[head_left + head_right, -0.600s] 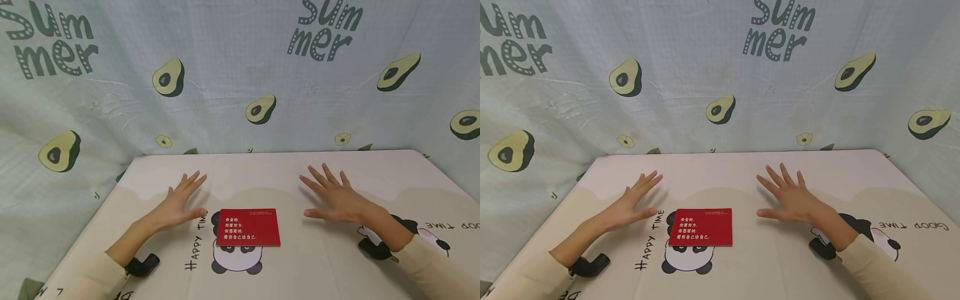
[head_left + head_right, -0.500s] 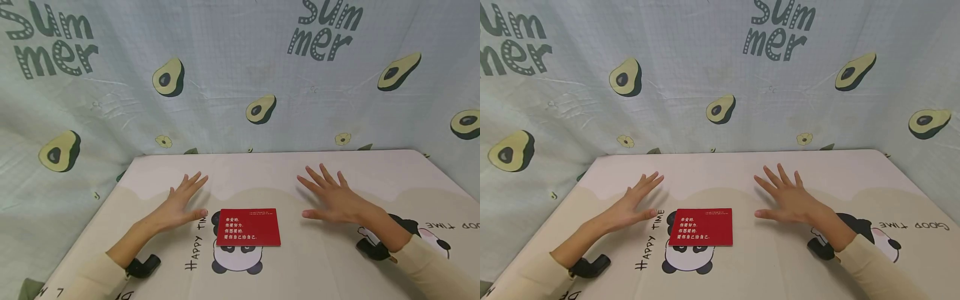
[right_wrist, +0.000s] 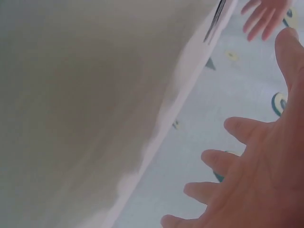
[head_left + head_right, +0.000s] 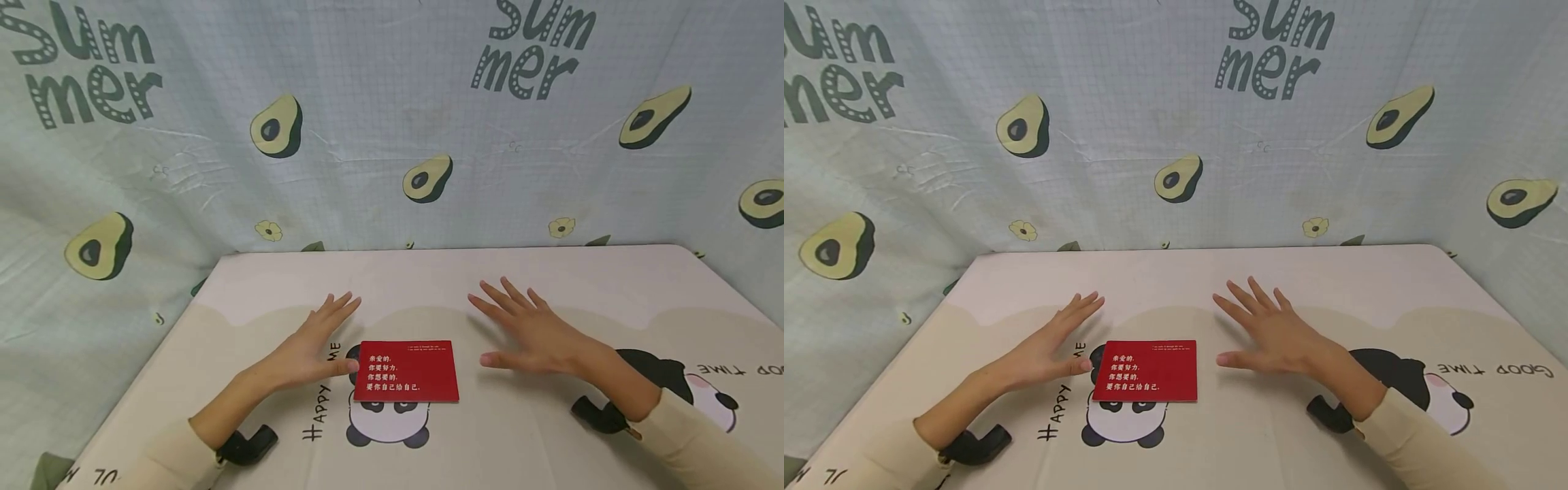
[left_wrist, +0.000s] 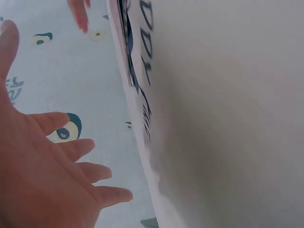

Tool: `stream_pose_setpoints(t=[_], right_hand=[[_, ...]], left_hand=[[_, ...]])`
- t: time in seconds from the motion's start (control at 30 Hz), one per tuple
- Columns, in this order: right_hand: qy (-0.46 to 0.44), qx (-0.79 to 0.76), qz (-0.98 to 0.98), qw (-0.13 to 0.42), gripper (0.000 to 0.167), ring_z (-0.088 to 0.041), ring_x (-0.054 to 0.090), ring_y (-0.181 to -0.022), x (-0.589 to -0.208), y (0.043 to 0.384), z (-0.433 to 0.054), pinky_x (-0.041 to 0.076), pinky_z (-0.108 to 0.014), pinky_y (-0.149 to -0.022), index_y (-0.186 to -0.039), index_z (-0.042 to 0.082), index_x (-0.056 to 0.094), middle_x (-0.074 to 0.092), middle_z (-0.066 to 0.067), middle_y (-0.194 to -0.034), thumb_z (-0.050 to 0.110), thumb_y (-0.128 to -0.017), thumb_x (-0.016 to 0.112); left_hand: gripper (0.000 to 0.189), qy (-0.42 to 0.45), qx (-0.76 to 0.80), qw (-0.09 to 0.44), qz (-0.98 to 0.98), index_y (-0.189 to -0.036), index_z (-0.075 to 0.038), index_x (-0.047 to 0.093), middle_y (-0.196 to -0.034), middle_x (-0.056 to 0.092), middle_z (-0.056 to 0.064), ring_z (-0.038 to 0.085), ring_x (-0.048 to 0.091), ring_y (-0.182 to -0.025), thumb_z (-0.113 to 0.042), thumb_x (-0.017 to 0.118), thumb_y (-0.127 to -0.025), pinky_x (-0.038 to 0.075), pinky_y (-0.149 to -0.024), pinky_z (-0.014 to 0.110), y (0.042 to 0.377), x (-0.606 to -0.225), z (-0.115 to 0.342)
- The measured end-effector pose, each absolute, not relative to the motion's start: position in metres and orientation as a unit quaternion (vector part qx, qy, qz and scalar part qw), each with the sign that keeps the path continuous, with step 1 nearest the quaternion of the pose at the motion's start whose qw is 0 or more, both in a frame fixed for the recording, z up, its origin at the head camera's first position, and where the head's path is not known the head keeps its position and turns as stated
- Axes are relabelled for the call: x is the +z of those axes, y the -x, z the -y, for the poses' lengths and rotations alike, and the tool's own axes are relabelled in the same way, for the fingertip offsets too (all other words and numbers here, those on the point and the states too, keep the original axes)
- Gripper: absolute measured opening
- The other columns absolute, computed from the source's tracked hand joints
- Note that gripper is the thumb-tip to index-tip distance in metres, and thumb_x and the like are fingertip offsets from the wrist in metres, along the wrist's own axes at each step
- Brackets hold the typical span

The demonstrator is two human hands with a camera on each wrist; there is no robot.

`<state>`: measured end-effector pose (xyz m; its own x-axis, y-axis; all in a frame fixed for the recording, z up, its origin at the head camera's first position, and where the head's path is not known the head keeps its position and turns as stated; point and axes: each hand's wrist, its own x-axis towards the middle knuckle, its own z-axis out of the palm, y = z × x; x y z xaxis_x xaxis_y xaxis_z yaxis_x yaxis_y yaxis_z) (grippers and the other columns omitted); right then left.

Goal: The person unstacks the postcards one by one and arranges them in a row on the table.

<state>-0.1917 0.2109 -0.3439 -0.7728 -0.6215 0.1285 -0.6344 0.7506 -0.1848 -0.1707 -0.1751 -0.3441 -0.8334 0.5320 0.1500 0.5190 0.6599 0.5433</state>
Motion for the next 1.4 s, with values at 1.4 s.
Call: stream_pose_setpoints(t=[1.4], right_hand=[[-0.342, 0.187, 0.912, -0.127, 0.095, -0.016, 0.031, -0.131, -0.350, 0.168, -0.147, 0.047, -0.040, -0.093, -0.146, 0.027, 0.037, 0.037, 0.006, -0.143, 0.054, -0.067, 0.081]], left_hand=[[0.100, -0.261, 0.269, 0.082, -0.924, -0.148, -0.015, 0.035, -0.144, 0.039, 0.009, 0.027, 0.033, -0.133, -0.033, 0.087, -0.066, 0.049, -0.091, 0.047, 0.152, -0.364, 0.142]])
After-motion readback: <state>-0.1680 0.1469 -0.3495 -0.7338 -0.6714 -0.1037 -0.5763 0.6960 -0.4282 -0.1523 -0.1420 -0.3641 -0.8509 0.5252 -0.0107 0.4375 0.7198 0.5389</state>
